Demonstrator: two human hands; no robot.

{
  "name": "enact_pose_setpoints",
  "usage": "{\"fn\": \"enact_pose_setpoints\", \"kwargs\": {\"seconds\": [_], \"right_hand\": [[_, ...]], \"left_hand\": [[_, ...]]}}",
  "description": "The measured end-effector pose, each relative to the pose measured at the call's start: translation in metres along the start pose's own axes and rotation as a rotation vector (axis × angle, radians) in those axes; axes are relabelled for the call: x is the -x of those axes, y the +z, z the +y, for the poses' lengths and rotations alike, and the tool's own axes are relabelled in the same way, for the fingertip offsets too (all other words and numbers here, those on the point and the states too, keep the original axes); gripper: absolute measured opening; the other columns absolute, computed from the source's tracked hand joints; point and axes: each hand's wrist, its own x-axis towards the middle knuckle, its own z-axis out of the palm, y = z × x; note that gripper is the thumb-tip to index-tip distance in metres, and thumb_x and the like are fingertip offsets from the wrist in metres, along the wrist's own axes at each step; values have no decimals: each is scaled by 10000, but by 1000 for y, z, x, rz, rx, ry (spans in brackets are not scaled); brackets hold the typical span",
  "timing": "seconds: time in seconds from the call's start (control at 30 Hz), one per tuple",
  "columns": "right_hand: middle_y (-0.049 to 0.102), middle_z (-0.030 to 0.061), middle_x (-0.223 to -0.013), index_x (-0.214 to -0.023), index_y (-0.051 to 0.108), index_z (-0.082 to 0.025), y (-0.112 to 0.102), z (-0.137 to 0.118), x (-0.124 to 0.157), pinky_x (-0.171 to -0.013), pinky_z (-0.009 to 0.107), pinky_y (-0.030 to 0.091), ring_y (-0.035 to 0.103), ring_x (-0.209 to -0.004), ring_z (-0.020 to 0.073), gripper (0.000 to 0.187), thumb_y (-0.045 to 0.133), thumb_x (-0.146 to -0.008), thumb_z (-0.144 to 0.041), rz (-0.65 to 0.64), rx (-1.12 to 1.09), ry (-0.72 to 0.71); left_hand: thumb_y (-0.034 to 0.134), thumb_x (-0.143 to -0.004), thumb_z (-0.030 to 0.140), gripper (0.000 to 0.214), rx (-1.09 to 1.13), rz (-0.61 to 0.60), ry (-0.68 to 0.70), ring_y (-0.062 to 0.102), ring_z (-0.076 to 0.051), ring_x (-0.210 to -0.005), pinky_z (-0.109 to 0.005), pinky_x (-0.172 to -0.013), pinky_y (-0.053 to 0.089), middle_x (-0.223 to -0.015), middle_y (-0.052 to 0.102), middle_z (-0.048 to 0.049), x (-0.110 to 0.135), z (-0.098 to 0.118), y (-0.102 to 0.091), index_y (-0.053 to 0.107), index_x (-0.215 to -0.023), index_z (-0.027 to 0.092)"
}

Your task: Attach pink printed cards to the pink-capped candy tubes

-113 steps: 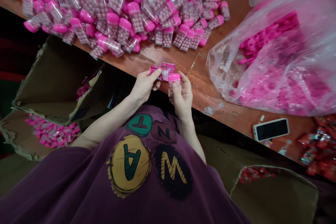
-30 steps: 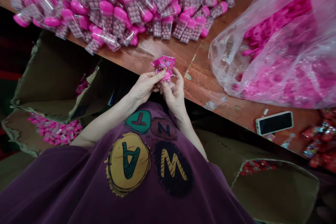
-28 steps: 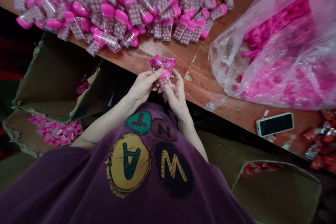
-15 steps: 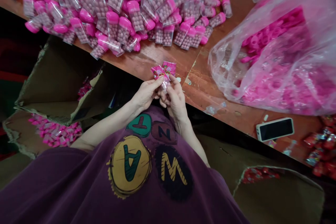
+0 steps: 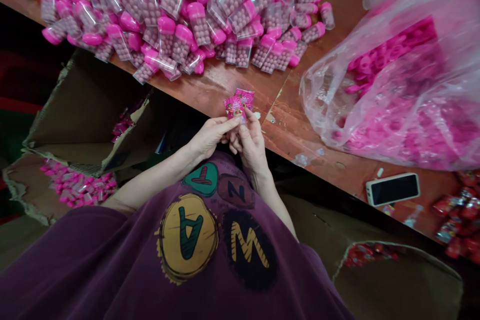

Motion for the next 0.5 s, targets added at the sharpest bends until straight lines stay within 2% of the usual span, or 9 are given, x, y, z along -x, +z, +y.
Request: {"fn": "enact_pose_setpoints", "kwargs": {"seconds": [0.1,0.2,0.27,0.33,0.43,0.5], "right_hand": [[618,-100,-712,-1514,402,-358,-1,3,-1,-409,271,360,288,-404,73,695,701,-957,-648,-15,36,7],[610,-123,-644,-1458,405,-344,0,8,-4,-405,258,358,339,-384,78,682,729,-939,-647,-38,55,1],[602,-139,-613,-1419,404,-329,5,12,-8,-403,241,356,356,-377,74,663,737,-936,-636,-62,43,4],[600,-147,-602,-1405,393,-307,13,14,-15,-406,230,362,358,-372,69,644,722,-949,-621,-109,35,32],[619,-135,-633,-1439,376,-272,27,11,-28,-434,231,375,412,-402,78,648,686,-974,-600,-212,133,56],[637,-107,-696,-1467,411,-253,34,2,-40,-511,239,413,503,-496,92,640,695,-977,-552,-277,314,-14]], "left_hand": [[799,-908,603,496,6,17,10,582,-90,-435,-211,-441,376,-537,611,3,-1,3,-3,651,-765,151],[847,-851,615,509,20,0,11,601,-128,-424,-243,-444,469,-514,592,16,3,2,-4,631,-760,163],[870,-811,636,535,35,9,18,620,-150,-439,-270,-458,519,-516,581,19,7,2,-5,618,-748,168],[893,-782,632,538,52,51,27,608,-145,-441,-261,-452,504,-518,574,23,11,3,-10,631,-761,162],[934,-766,548,492,121,164,73,574,-92,-485,-196,-454,405,-579,601,12,19,13,-34,663,-782,137],[948,-774,438,414,250,356,171,574,-69,-553,-171,-465,361,-711,653,4,28,22,-66,661,-813,142]]}}
